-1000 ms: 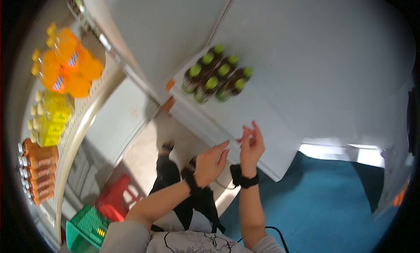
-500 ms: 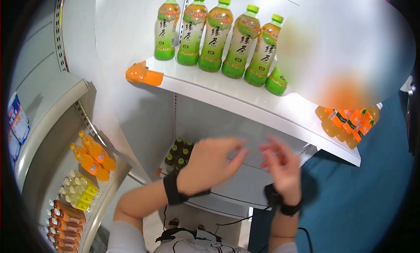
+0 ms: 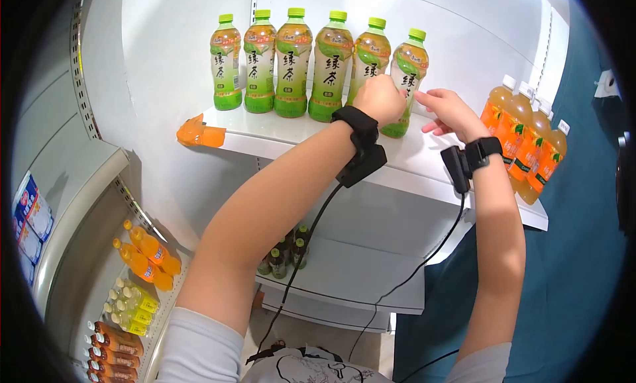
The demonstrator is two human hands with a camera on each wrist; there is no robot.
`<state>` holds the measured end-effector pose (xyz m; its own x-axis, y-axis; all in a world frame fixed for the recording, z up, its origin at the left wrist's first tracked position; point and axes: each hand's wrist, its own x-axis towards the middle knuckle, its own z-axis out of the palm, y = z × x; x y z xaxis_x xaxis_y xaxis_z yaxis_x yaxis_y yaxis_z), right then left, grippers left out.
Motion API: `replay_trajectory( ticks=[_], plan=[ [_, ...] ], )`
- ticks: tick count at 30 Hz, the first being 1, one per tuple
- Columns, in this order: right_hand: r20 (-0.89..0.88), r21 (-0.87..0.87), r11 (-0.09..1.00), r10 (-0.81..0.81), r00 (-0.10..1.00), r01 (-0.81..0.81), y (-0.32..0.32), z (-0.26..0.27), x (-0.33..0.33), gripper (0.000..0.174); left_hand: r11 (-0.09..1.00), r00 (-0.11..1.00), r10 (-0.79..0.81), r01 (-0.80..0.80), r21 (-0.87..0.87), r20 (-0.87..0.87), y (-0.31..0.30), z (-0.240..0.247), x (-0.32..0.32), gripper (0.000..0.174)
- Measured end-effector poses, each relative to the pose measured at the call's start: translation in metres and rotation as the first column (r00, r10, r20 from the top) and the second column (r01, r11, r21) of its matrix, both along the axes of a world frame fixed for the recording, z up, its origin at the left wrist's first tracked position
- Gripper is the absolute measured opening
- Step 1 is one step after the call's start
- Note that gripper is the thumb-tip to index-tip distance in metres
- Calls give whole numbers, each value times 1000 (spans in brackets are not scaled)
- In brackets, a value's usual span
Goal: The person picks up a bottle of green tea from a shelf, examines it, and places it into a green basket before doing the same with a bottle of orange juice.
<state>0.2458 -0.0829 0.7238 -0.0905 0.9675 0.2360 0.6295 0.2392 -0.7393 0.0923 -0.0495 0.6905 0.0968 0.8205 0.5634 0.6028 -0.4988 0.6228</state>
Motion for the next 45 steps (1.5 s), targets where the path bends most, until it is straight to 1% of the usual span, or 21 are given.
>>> replay_trajectory(
  ticks=[3,4,5,7,8,13,15,16,17,19,21,23,25,27,28,30,31,34,37,39,45],
  plan=[
    [-76,5,999,39,996,-38,27,-7,0,73,998,998,-60,60,-17,18,13,-2,5,34],
    [-52,-37,999,16,999,-18,34,-6,-1,60,999,999,-34,34,6,39,17,-3,9,33],
    [-54,-30,999,21,998,-22,40,-7,0,60,999,999,-30,30,13,37,21,-3,12,33],
    [-156,-63,981,174,972,-186,50,-8,0,62,999,997,47,-46,-18,63,14,-1,16,30],
    [-178,-52,984,159,971,-171,54,-11,0,54,991,992,127,-128,38,15,10,-2,19,29],
    [-253,21,985,173,952,-173,52,-16,-2,50,990,983,134,-139,29,129,15,-6,21,27],
    [-248,45,986,164,955,-158,44,-16,-1,49,993,977,10,-35,111,214,13,-6,15,33],
    [-250,83,982,186,950,-170,38,-15,-1,46,996,966,-17,-6,87,259,8,-4,13,44],
    [-250,121,976,208,946,-183,31,-15,-1,44,996,966,-23,-1,90,259,3,-3,10,44],
    [-207,192,969,198,958,-158,14,-14,-5,38,993,939,-79,104,-57,333,-12,1,4,48],
    [-182,261,952,209,961,-158,-8,-11,-10,34,992,951,-85,107,-60,296,-28,6,-4,52],
    [-196,284,948,207,958,-147,-31,-9,-19,30,986,932,-163,163,26,323,-46,7,-11,57],
    [-234,373,922,203,951,-105,-58,-9,-28,30,984,911,-171,139,112,375,-66,4,-17,49],
    [-242,418,901,230,942,-113,-86,-12,-33,34,887,885,-329,171,430,329,-79,-4,-27,55],
    [-264,427,897,242,934,-112,-100,-14,-36,36,885,884,-331,170,432,330,-97,-4,-32,55],
    [-283,433,894,259,923,-118,-126,-21,-44,38,893,952,-254,164,419,168,-136,-2,-44,63],
    [-325,454,884,282,903,-113,-137,-26,-47,39,895,954,-248,158,417,171,-151,-5,-48,63],
    [-352,481,870,309,883,-112,-163,-49,-57,39,969,957,-188,144,200,220,-187,-13,-59,66],
    [-340,443,893,249,907,-79,-180,-77,-67,34,974,925,-189,135,180,330,-202,-49,-67,65],
    [-156,553,829,198,968,-80,-182,-102,-75,53,988,935,-142,111,112,325,-214,-73,-74,65],
    [-203,373,910,271,941,-182,-191,-172,-94,59,999,925,5,10,-36,380,-232,-160,-96,63]
  ],
)
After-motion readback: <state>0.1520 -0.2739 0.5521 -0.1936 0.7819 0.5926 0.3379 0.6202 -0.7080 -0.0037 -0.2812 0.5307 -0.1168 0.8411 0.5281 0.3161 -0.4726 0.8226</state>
